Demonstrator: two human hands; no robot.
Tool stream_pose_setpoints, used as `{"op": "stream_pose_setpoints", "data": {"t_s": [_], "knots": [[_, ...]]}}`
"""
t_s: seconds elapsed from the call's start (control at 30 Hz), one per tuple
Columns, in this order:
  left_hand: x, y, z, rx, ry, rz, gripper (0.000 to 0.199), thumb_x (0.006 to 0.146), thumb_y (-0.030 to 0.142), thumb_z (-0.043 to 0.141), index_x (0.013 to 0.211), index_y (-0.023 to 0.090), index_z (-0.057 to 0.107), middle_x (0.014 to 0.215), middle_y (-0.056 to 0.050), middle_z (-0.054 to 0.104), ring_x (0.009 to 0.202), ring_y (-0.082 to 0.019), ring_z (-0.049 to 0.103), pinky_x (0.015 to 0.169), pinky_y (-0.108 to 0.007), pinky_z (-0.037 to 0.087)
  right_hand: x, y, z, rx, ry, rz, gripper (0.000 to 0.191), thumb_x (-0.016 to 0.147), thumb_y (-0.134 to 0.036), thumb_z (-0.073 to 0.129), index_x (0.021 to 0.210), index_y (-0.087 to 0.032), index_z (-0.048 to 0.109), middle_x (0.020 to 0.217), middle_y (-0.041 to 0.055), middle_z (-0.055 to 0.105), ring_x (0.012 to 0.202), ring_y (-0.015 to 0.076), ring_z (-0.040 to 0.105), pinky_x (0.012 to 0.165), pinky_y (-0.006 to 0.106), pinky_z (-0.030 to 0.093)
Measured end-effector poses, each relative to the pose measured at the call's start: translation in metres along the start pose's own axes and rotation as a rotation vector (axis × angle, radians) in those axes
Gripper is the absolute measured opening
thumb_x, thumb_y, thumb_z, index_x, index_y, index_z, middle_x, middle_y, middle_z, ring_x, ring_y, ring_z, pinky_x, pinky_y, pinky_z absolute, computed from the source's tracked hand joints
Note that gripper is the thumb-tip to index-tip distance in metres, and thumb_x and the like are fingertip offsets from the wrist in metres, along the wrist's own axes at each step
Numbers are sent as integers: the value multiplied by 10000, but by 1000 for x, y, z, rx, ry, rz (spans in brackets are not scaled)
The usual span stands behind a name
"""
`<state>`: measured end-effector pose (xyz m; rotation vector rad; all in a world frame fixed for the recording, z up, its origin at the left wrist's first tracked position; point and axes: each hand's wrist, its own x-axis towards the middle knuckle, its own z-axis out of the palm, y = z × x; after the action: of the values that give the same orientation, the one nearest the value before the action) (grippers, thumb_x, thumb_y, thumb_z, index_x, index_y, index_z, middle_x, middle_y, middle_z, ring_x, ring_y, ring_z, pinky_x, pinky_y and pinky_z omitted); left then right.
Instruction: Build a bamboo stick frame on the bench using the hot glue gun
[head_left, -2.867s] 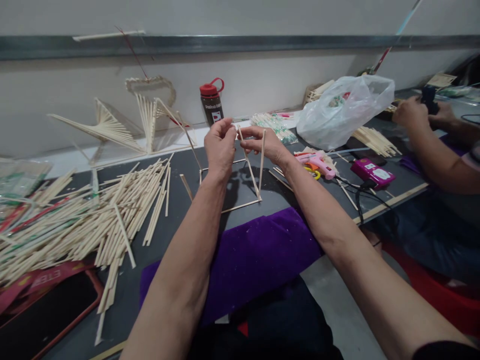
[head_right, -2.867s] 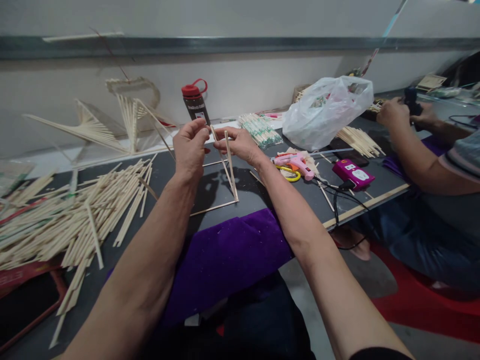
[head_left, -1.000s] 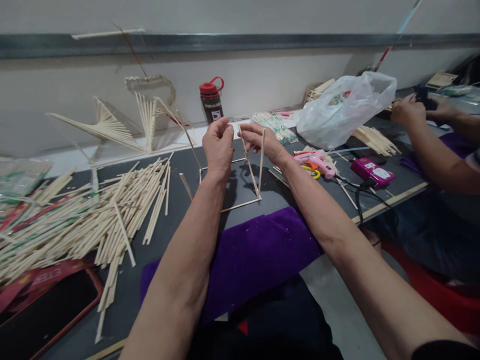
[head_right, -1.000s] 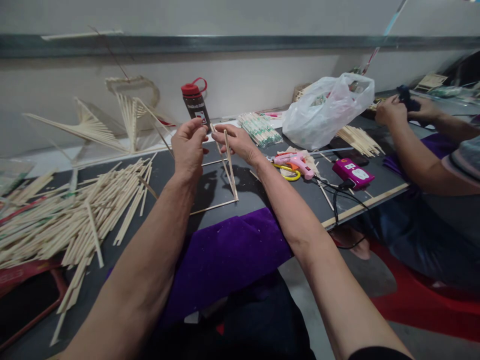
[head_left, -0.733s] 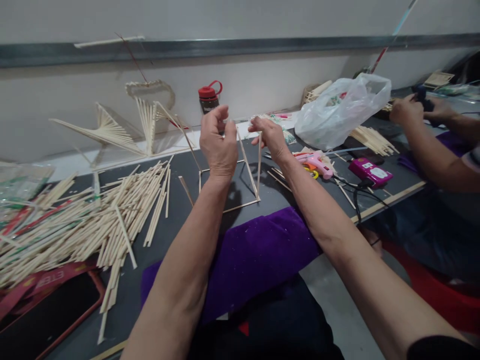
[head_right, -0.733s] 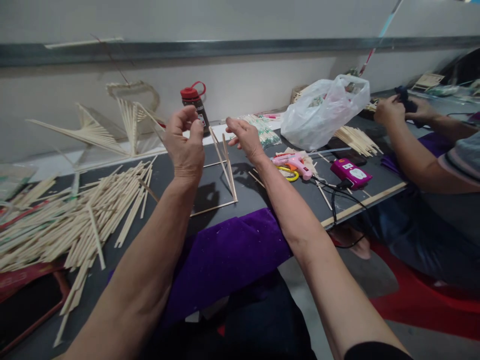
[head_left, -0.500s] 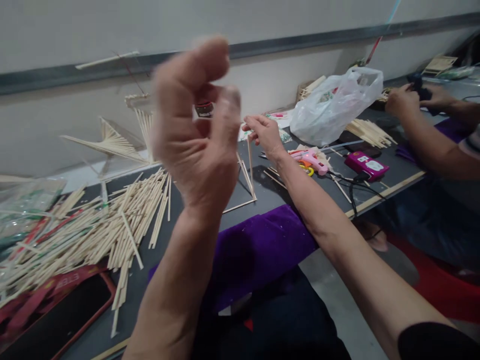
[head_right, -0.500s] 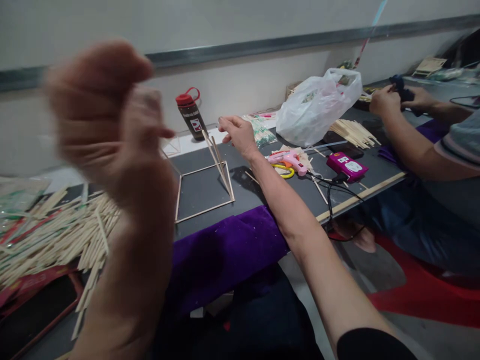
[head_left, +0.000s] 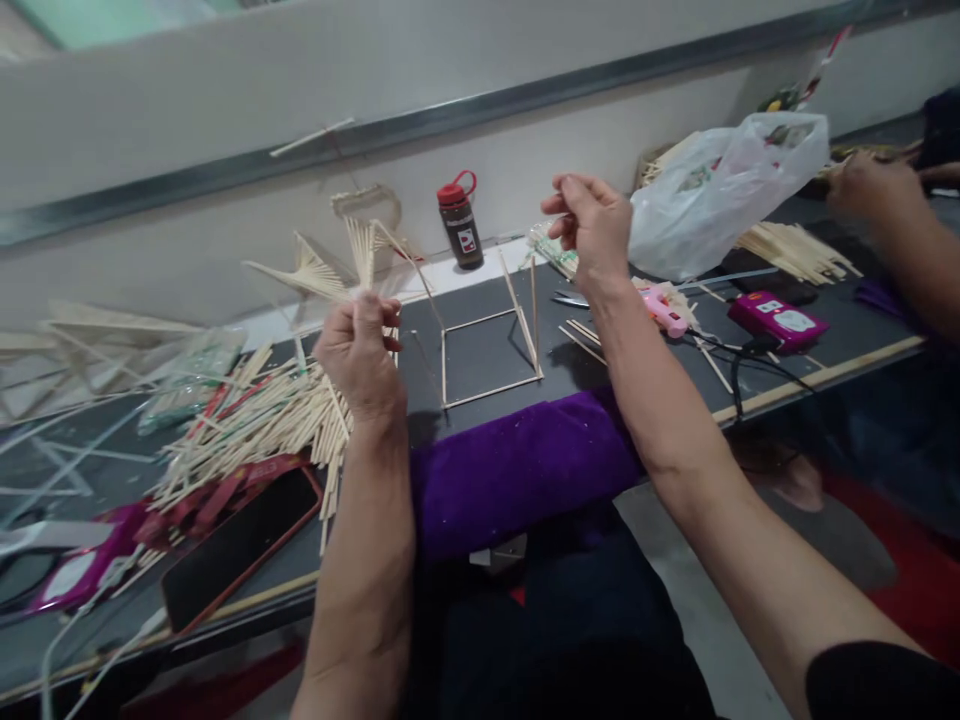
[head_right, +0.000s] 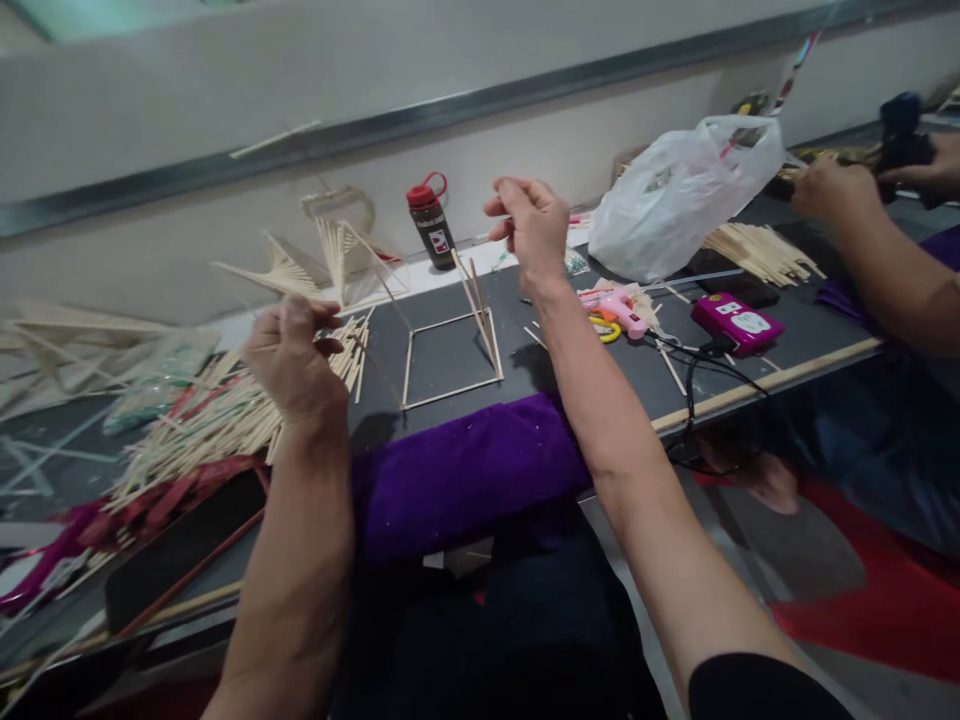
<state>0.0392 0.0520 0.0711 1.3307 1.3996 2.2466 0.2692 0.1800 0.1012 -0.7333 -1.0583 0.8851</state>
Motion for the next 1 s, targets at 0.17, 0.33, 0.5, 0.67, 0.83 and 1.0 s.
{"op": "stream_pose_setpoints", "data": {"t_s": [0.17,0.33,0.5,0.67,0.83,1.0], "knots": [[-11,-30,-4,48,-87,-103,189,815,399,709,819,211,689,843,-40,713,686,-116,613,454,-185,424,-38,-62,-10,-113,95,-520,198,1002,-440,536,967,-284,652,809,-20,687,626,84,665,480,183,457],[-12,-35,-9,60,-230,-137,246,799,430,726,949,237,699,929,-42,728,814,-151,660,503,-198,489,-88,-104,-19,-282,10,-755,247,1019,-559,443,1067,-446,658,940,-41,704,639,89,669,474,226,455],[-4,-36,-25,-82,-279,-231,274,792,528,724,872,266,730,918,-58,735,771,-155,654,436,-205,413,-95,-77,-13,-208,23,-680,178,1012,-404,551,962,-310,694,791,-17,710,550,108,611,478,264,463],[0,-27,-36,-187,-338,-270,291,708,469,796,888,240,775,872,-67,747,540,-80,496,375,-191,276,-67,-6,-16,-339,105,-398,373,1011,-560,430,1105,-263,635,949,56,698,618,116,601,536,264,479],[-2,-22,-36,-171,-398,-241,272,687,289,799,951,226,786,864,-58,759,502,-78,490,366,-209,308,-59,32,-19,-353,-29,-200,484,996,-608,390,1195,-245,641,1066,59,684,611,78,567,542,225,468],[-6,-21,-32,-135,-425,-215,266,678,250,807,943,252,795,865,-40,763,541,-100,555,378,-222,343,-68,33,-19,-404,-59,-198,493,973,-640,408,1079,-249,689,1021,55,691,594,79,548,517,224,450]]}}
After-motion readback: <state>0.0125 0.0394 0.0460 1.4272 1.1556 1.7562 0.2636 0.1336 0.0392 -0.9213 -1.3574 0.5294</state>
